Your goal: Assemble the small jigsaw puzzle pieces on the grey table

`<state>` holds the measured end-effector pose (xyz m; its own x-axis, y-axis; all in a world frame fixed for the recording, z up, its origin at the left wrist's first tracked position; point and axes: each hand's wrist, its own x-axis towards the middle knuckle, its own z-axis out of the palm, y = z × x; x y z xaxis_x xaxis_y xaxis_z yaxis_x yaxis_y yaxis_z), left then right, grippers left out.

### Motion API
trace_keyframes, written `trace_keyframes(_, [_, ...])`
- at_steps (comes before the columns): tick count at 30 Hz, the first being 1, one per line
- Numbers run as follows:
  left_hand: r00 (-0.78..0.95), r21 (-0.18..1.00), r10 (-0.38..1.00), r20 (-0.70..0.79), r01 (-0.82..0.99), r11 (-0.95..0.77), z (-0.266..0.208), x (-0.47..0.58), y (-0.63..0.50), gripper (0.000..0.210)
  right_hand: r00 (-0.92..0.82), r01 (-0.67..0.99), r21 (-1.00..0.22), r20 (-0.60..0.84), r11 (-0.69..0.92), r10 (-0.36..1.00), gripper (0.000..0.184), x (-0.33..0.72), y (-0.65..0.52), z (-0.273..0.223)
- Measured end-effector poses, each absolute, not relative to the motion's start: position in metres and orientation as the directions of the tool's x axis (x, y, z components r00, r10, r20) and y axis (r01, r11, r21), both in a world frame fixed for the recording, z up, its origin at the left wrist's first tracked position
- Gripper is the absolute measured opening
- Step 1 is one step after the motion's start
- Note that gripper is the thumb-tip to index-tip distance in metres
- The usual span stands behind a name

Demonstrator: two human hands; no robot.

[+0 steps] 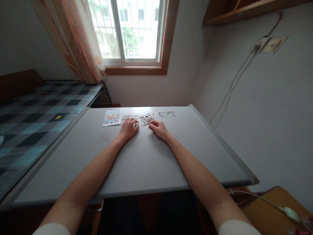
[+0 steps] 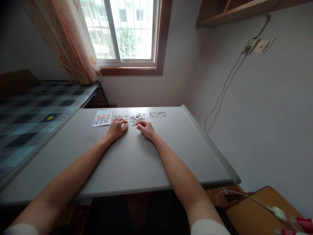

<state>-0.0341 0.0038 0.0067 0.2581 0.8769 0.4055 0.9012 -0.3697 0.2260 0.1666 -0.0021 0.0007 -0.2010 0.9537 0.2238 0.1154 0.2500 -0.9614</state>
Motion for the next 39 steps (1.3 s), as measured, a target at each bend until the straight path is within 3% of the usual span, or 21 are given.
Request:
trace_keyframes(5, [0.207,0.223,0.941,0.27,0.937,-0.27,0.009,-0.03,0.0,0.038,-0.059,0.157,-0.937,0.307,0.312,0.95,0.023,0.168,0.001,-0.002])
trace_keyframes(10, [0.261,0.174,0.939,0.224,0.937,-0.302,0.01,-0.029,-0.003,0.036,0.04,0.471,-0.826,0.371,0.31,0.928,0.022,0.177,0.004,-0.004])
trace_keyframes(16, [0.269,0.161,0.936,0.227,0.937,-0.309,0.011,-0.028,-0.004,0.037,-0.267,0.682,-0.539,0.444,0.494,0.855,0.031,0.173,-0.005,-0.005])
trace_keyframes(21, [0.27,0.143,0.937,0.221,0.942,-0.305,0.012,-0.027,-0.005,0.038,-0.497,0.714,-0.36,0.341,0.6,0.798,0.04,0.169,-0.017,0.003])
trace_keyframes(39, [0.259,0.172,0.944,0.206,0.94,-0.296,0.014,-0.027,-0.007,0.038,-0.366,0.745,-0.405,0.416,0.53,0.832,0.031,0.171,-0.011,-0.004])
